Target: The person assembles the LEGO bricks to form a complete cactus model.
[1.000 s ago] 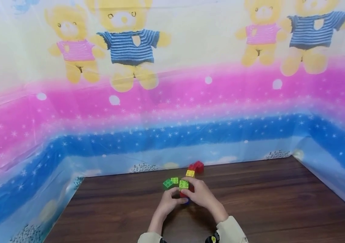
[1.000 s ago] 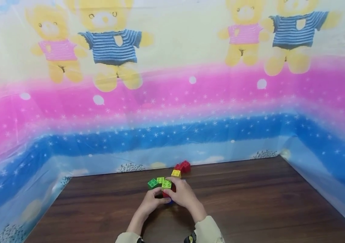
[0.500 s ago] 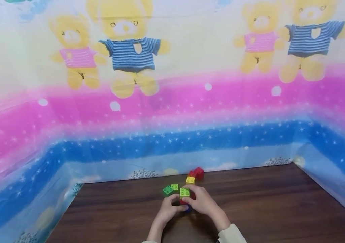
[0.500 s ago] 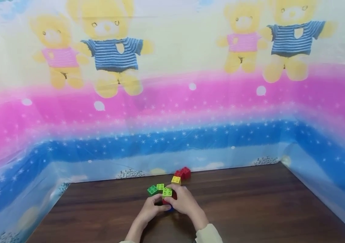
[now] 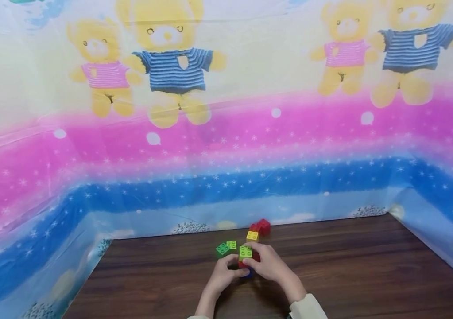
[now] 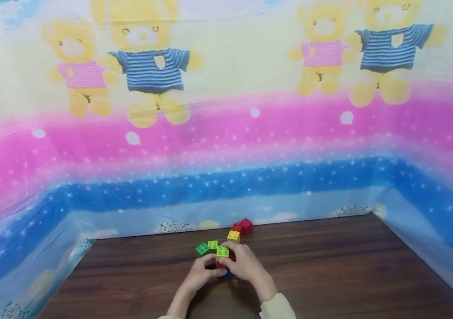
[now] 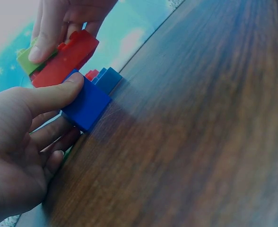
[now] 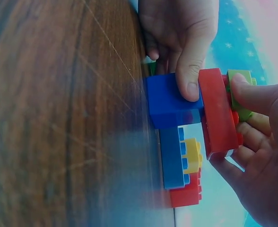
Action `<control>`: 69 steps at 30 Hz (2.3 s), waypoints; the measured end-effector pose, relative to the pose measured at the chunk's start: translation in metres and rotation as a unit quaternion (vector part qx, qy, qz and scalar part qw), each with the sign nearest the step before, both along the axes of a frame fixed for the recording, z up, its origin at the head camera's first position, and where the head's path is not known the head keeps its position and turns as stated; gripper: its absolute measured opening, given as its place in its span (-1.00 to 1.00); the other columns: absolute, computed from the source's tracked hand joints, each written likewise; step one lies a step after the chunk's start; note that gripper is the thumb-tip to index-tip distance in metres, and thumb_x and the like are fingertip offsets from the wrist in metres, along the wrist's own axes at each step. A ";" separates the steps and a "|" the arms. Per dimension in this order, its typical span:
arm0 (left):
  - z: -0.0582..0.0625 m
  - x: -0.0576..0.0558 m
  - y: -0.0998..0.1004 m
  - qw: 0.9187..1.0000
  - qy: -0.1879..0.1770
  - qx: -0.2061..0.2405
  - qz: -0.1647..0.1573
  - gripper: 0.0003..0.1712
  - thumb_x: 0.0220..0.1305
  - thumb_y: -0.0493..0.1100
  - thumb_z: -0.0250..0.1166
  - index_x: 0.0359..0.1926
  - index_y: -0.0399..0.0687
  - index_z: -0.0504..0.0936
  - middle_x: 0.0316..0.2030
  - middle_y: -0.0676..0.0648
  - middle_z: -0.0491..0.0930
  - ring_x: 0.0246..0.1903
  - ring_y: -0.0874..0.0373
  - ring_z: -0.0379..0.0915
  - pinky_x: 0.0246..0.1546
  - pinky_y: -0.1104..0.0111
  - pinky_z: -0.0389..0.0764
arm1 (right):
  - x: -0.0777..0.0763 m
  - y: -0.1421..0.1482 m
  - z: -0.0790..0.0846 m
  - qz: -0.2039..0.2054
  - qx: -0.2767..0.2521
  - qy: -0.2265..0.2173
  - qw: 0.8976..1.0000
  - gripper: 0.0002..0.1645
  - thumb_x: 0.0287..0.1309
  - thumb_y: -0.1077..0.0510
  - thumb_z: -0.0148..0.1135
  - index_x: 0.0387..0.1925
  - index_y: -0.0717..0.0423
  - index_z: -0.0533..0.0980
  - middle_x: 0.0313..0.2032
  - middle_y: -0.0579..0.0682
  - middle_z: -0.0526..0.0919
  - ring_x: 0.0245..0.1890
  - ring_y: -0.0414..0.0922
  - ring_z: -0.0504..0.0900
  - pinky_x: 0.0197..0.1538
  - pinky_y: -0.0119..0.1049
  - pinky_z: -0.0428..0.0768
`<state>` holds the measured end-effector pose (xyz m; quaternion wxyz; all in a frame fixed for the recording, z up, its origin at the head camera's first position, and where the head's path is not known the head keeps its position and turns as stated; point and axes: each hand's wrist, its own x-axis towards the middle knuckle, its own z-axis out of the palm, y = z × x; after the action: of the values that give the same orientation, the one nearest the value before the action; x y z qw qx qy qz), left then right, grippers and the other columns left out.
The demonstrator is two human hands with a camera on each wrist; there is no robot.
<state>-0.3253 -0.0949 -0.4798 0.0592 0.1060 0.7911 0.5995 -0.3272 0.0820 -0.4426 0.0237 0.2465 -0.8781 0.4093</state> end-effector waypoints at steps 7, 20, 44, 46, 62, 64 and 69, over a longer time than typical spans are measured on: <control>0.001 0.001 0.000 1.000 -0.009 0.000 0.002 -0.52 0.11 -0.11 0.45 0.05 -0.16 0.62 0.03 -0.15 0.64 0.09 -0.04 0.47 -0.14 0.21 0.61 | 0.000 -0.001 0.001 0.005 0.010 0.006 1.000 -0.57 0.31 0.08 0.20 0.16 0.13 0.49 0.10 0.15 0.61 0.10 0.05 0.57 0.09 0.07 0.55; 0.001 0.000 0.000 1.000 -0.002 -0.006 0.006 -0.51 0.12 -0.14 0.44 0.08 -0.17 0.61 0.08 -0.20 0.60 0.14 -0.12 0.44 -0.05 0.12 0.60 | 0.002 -0.003 0.006 -0.008 0.036 0.014 0.999 -0.55 0.27 0.07 0.24 0.17 0.10 0.50 0.06 0.11 0.64 0.01 -0.01 0.60 0.05 0.05 0.58; -0.002 0.004 0.006 1.000 0.000 -0.009 0.009 -0.53 0.10 -0.13 0.46 0.04 -0.15 0.63 0.08 -0.17 0.62 0.19 -0.18 0.40 0.15 -0.13 0.41 | -0.008 0.006 0.000 -0.006 0.019 -0.064 0.998 -0.51 0.17 -0.04 0.33 0.11 0.03 0.53 0.03 0.10 0.64 -0.01 0.03 0.59 -0.01 0.10 0.56; -0.002 0.005 0.007 1.000 0.001 -0.005 0.007 -0.54 0.10 -0.15 0.45 0.04 -0.16 0.63 0.08 -0.18 0.62 0.18 -0.17 0.41 0.15 -0.13 0.41 | -0.007 0.008 0.000 -0.009 0.023 -0.066 0.997 -0.51 0.16 -0.04 0.34 0.10 0.02 0.53 0.01 0.09 0.64 -0.03 0.02 0.59 -0.02 0.08 0.56; 0.004 0.003 0.008 1.000 0.005 -0.005 0.012 -0.55 0.06 -0.16 0.48 0.00 -0.18 0.65 0.03 -0.17 0.64 0.14 -0.12 0.45 0.15 -0.07 0.43 | -0.015 0.006 -0.003 -0.006 -0.012 -0.064 0.998 -0.49 0.06 0.02 0.42 0.06 0.07 0.56 -0.07 0.05 0.66 -0.14 -0.09 0.56 -0.06 -0.03 0.55; 0.004 0.003 0.007 1.000 0.005 -0.005 0.013 -0.54 0.06 -0.16 0.48 0.00 -0.18 0.65 0.02 -0.17 0.64 0.14 -0.12 0.45 0.16 -0.07 0.43 | -0.015 0.005 -0.004 -0.007 -0.015 -0.065 0.998 -0.48 0.06 0.02 0.42 0.07 0.07 0.56 -0.05 0.06 0.66 -0.12 -0.08 0.56 -0.05 -0.02 0.55; 0.005 0.004 0.004 1.000 0.006 -0.006 0.018 -0.54 0.05 -0.16 0.48 0.01 -0.18 0.64 0.03 -0.18 0.65 0.13 -0.12 0.46 0.15 -0.06 0.45 | -0.016 0.002 -0.004 -0.001 -0.023 -0.066 0.998 -0.48 0.06 0.04 0.42 0.07 0.09 0.56 -0.04 0.08 0.66 -0.11 -0.07 0.56 -0.04 -0.02 0.55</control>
<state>-0.3208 -0.0908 -0.4748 0.0437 0.0948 0.7967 0.5953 -0.3434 0.0839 -0.4469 -0.0278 0.2174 -0.8685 0.4445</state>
